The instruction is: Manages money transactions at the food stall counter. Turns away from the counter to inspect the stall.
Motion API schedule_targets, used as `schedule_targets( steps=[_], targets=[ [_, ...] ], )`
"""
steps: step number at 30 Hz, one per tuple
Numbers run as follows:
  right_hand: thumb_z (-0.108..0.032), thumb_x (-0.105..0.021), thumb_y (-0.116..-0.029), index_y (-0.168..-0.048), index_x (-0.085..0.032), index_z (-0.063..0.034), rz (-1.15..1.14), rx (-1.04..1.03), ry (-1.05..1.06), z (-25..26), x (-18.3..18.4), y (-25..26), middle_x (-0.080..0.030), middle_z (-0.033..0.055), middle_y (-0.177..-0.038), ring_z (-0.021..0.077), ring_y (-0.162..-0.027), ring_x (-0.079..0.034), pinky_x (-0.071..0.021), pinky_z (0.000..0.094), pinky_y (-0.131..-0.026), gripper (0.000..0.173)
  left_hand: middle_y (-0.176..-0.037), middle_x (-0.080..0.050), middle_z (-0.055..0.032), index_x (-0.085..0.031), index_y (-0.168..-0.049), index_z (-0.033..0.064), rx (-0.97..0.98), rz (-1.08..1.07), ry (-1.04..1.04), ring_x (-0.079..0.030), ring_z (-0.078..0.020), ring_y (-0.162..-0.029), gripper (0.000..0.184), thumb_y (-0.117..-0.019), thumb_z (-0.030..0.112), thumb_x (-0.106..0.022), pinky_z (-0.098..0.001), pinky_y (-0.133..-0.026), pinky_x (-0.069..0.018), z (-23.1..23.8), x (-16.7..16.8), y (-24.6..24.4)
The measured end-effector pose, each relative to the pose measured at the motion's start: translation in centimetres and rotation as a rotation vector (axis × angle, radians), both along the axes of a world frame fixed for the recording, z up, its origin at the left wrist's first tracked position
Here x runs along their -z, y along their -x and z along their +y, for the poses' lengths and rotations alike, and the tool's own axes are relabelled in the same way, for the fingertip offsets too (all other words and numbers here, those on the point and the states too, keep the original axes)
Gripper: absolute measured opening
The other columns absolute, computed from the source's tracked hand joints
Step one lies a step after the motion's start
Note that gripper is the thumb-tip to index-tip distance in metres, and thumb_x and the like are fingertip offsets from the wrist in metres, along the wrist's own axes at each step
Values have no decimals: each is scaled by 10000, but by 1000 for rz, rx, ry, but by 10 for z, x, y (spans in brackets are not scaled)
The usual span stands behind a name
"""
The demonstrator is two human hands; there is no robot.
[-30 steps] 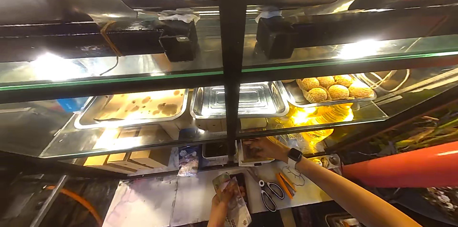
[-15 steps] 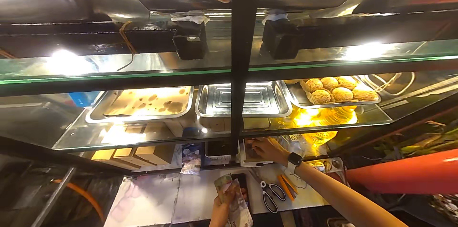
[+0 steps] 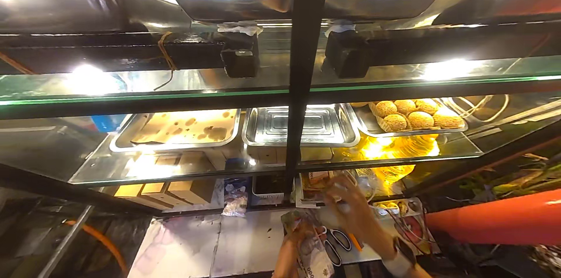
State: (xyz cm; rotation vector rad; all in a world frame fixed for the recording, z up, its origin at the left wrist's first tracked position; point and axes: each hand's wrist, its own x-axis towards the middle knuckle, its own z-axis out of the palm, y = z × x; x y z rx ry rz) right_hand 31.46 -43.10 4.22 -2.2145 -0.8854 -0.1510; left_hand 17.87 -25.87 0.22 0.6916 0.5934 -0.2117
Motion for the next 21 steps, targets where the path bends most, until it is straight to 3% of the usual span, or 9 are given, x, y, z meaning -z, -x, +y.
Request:
schedule_targets(
  steps=[3,5,7,9,10,13,16,18,21],
  targets=[
    [-294,-653,-950,-978,-800,-267,-102,-94,9,-4,-2,61,-718,0,-1148,199,-1165,-628,-502,469,-1006,152,-952,-735,-113,-568,-1247,-4,-17,33,-102,-728,-191,-864,365,-1118,272,-367,-379,-794,-618,-8,-24,-6],
    [-314,-675,-971,-1039,-803,-264,3,-120,6,-7,1,89,-704,7,-1186,192,-1183,-608,-474,457,-1028,154,-950,-731,-131,-503,-1287,-43,-62,-5,-239,-734,-189,-823,313,-1045,148,-555,-372,-760,-631,-12,-29,-6],
    [-342,-728,-949,-1086,-797,-143,189,5,-162,-4,-1,104,-702,76,-1182,200,-1170,-619,-517,409,-1009,251,-969,-735,-127,-485,-1289,-80,-106,-79,-379,-737,-170,-841,423,-935,39,-685,-348,-789,-632,-12,-28,-5],
    [-380,-780,-894,-1199,-668,11,420,226,-322,7,-8,109,-675,139,-1171,201,-1100,-657,-586,361,-890,508,-985,-748,-119,-525,-1247,-101,-120,-168,-472,-743,-165,-877,457,-869,3,-758,-345,-837,-633,-7,-33,-1],
    [-387,-807,-859,-1250,-612,25,556,303,-379,14,-12,108,-681,124,-1151,186,-1046,-684,-609,351,-832,601,-967,-760,-104,-566,-1202,-98,-112,-212,-519,-749,-154,-870,431,-842,-7,-783,-337,-837,-636,-4,-37,2],
    [-138,-819,-850,-1079,-697,-5,819,328,-596,41,-21,106,-752,53,-944,133,-867,-731,-630,322,-786,292,-928,-759,-58,-629,-1127,-80,-45,-333,-723,-736,-91,-845,373,-804,-3,-798,-285,-822,-627,10,-49,12],
    [-5,-757,-881,-1041,-738,-8,927,300,-731,74,-31,110,-776,35,-945,105,-883,-737,-623,297,-850,161,-926,-762,-54,-629,-1120,-74,-92,-359,-850,-740,-91,-844,412,-778,29,-835,-291,-821,-633,37,-58,19],
    [-12,-717,-918,-1088,-718,6,947,333,-782,100,-33,114,-770,42,-975,102,-914,-732,-614,292,-866,171,-953,-765,-68,-613,-1156,-96,-143,-299,-802,-742,-98,-865,399,-823,25,-797,-301,-840,-631,59,-72,29],
    [-48,-647,-980,-1222,-608,22,967,343,-833,138,-38,111,-745,52,-1011,108,-919,-723,-617,304,-845,256,-969,-747,-95,-500,-1280,-90,-224,-298,-538,-735,-155,-845,320,-1001,53,-436,-346,-807,-625,101,-85,49]
  ],
)
